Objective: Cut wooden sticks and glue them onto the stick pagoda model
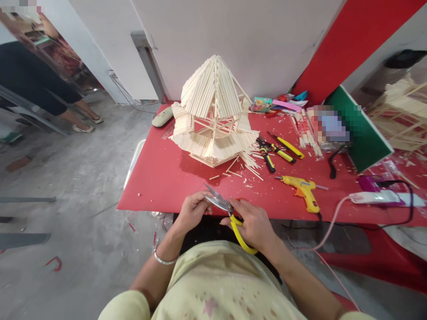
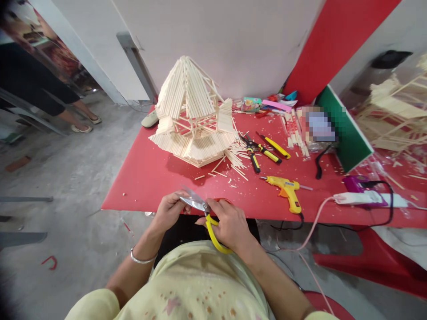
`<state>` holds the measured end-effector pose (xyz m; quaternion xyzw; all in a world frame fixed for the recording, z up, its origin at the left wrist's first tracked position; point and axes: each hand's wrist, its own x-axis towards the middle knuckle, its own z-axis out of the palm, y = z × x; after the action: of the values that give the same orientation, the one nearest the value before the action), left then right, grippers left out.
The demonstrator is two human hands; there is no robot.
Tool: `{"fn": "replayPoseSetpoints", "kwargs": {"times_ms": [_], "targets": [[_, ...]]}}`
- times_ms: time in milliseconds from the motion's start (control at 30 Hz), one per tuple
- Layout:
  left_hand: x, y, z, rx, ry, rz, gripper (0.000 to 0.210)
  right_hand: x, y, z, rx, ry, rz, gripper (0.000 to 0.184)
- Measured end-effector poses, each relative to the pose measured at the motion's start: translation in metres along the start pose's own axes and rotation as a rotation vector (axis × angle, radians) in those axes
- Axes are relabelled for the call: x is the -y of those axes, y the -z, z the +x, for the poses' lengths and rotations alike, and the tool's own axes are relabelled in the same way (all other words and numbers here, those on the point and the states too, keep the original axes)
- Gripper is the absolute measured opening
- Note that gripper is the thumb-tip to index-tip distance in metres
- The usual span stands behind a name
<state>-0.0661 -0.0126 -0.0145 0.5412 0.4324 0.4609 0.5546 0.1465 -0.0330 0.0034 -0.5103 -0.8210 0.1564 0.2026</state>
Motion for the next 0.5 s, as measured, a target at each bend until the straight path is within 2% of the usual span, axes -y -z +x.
{"fn": "replayPoseSetpoints", "kwargs": {"times_ms": [200,300,400,500], "targets": [[0.002,-0.002,0.002,0.035,0.063,-0.112,0.026,-0.008,-0.014,-0.004,-0.044,-0.002,0.079,0.039],[0.0,-0.003,0.004,-0.018,0.073,-0.129,0.025,-0.012,-0.014,-0.005,-0.042,-0.056,0.129,0.04],[-0.002,-0.003,0.006,-0.079,0.073,-0.154,0.023,-0.012,-0.005,-0.005,-0.043,-0.108,0.043,0.051],[0.0,-0.005,0.008,-0.097,0.039,-0.158,0.021,-0.006,0.003,-0.002,0.007,-0.092,-0.065,0.053]]}}
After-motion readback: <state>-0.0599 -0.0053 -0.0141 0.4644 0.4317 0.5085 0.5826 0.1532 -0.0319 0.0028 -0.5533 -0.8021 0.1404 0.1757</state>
